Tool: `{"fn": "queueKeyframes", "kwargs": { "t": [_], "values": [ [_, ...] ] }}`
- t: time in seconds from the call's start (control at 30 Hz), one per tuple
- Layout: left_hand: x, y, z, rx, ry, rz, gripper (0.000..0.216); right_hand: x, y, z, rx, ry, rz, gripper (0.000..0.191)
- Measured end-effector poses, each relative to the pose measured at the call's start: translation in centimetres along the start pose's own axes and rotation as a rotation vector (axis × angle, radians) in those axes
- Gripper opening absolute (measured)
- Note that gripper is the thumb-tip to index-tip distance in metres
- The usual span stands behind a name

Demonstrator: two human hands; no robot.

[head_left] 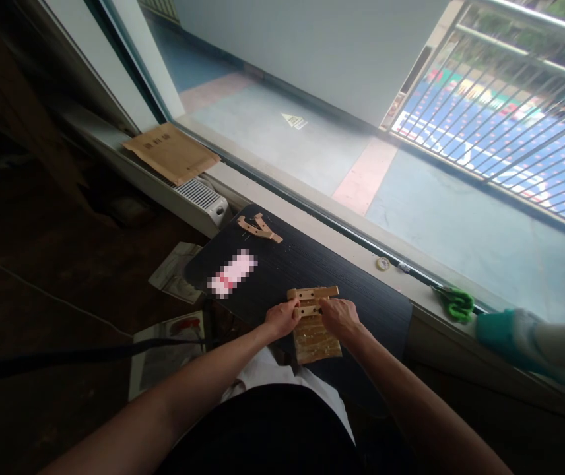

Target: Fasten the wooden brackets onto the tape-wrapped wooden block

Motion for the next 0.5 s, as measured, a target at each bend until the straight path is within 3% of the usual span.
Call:
{"fn": "queueKeyframes", "kwargs": {
  "t": [0.13, 0.23, 0.5],
  "values": [
    [-0.1, -0.3, -0.1, -0.01, 0.002, 0.004, 0.022, -1.8, -0.1, 0.2, -0.021, 0.119, 0.014, 0.031],
    [-0.2, -0.6, -0.2, -0.013, 0.0, 0.006, 0.022, -2.1, -0.6, -0.2, -0.01, 0.128, 0.008, 0.032],
    [-0.2, -0.6, -0.2, 0.007, -0.011, 0.01, 0.022, 1.6, -1.6, -1.1, 0.052, -0.133, -0.027, 0.028]
  ]
}}
Point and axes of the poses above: each hand's wrist, its own z-axis away from the middle knuckle, its own y-axis out of the back of the hand, x = y × z, the point moved 7 cm from there along -z, towards the middle knuckle, and after that the axes turned 10 degrees about x, right-handed, at the moved point
